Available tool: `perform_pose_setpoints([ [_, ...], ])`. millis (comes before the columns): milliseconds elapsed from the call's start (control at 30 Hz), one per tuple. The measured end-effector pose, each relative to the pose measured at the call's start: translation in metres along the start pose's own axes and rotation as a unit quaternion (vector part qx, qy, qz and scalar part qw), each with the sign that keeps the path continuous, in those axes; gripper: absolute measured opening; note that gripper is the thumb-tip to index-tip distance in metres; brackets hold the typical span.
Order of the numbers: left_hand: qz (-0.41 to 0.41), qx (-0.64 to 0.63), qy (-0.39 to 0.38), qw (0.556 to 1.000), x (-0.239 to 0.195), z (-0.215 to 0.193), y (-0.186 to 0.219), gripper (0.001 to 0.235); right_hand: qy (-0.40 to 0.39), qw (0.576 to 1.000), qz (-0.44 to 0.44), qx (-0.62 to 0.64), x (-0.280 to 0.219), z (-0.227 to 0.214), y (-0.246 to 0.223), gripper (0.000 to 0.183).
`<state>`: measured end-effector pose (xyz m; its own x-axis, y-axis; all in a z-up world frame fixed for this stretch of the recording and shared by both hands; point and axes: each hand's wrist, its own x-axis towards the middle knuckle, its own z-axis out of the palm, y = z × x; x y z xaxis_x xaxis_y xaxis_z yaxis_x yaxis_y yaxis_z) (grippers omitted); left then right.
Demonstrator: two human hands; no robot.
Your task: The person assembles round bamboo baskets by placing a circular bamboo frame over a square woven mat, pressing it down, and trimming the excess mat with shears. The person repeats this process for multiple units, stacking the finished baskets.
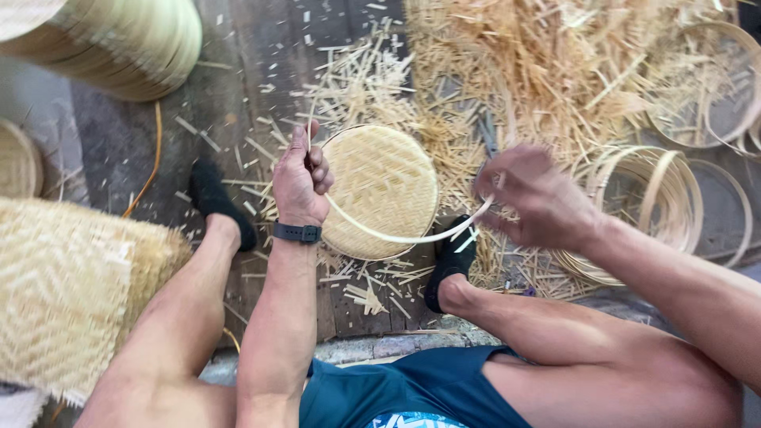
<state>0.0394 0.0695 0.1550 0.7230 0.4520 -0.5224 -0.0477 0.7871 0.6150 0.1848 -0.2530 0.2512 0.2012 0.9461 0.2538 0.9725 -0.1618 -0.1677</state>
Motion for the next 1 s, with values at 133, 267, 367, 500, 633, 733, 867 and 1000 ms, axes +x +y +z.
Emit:
perform_pose_setpoints([
  [133, -0.031, 0.002, 0.061, 0.998, -0.005, -0.068, -0.001, 0.032, -0.029, 0.877, 0.404, 0.260, 0.034, 0.061, 0.021, 0.063],
  [267, -0.010, -0.021, 0.101, 0.995, 0.012, -0.126, -0.039, 0.032, -0.063, 0.652, 0.581, 0.483, 0.039, 0.147, 0.015, 0.039],
  [367, 0.075, 0.049, 0.206, 0.974, 0.027, -0.162, -0.072, 0.025, -0.023, 0.679, 0.589, 0.437, 0.027, 0.203, 0.009, 0.033],
  [500, 0.159, 0.385, 0.285, 0.863, 0.040, -0.191, -0.091, 0.024, -0.016, 0.866, 0.421, 0.269, 0.012, 0.252, 0.018, 0.028],
  [633, 0.147, 0.524, 0.268, 0.795, 0.045, -0.206, -0.087, 0.027, 0.034, 0.801, 0.487, 0.347, 0.004, 0.271, 0.024, 0.030],
  [733, 0.098, 0.488, 0.239, 0.834, 0.046, -0.207, -0.077, 0.028, 0.046, 0.791, 0.505, 0.343, 0.003, 0.267, 0.025, 0.029],
  [867, 0.083, 0.486, 0.248, 0.834, 0.040, -0.209, -0.074, 0.027, 0.002, 0.795, 0.517, 0.317, 0.008, 0.257, 0.021, 0.029],
  [1000, 0.097, 0.459, 0.213, 0.857, 0.035, -0.216, -0.080, 0.031, 0.006, 0.788, 0.527, 0.317, 0.011, 0.255, 0.017, 0.026],
])
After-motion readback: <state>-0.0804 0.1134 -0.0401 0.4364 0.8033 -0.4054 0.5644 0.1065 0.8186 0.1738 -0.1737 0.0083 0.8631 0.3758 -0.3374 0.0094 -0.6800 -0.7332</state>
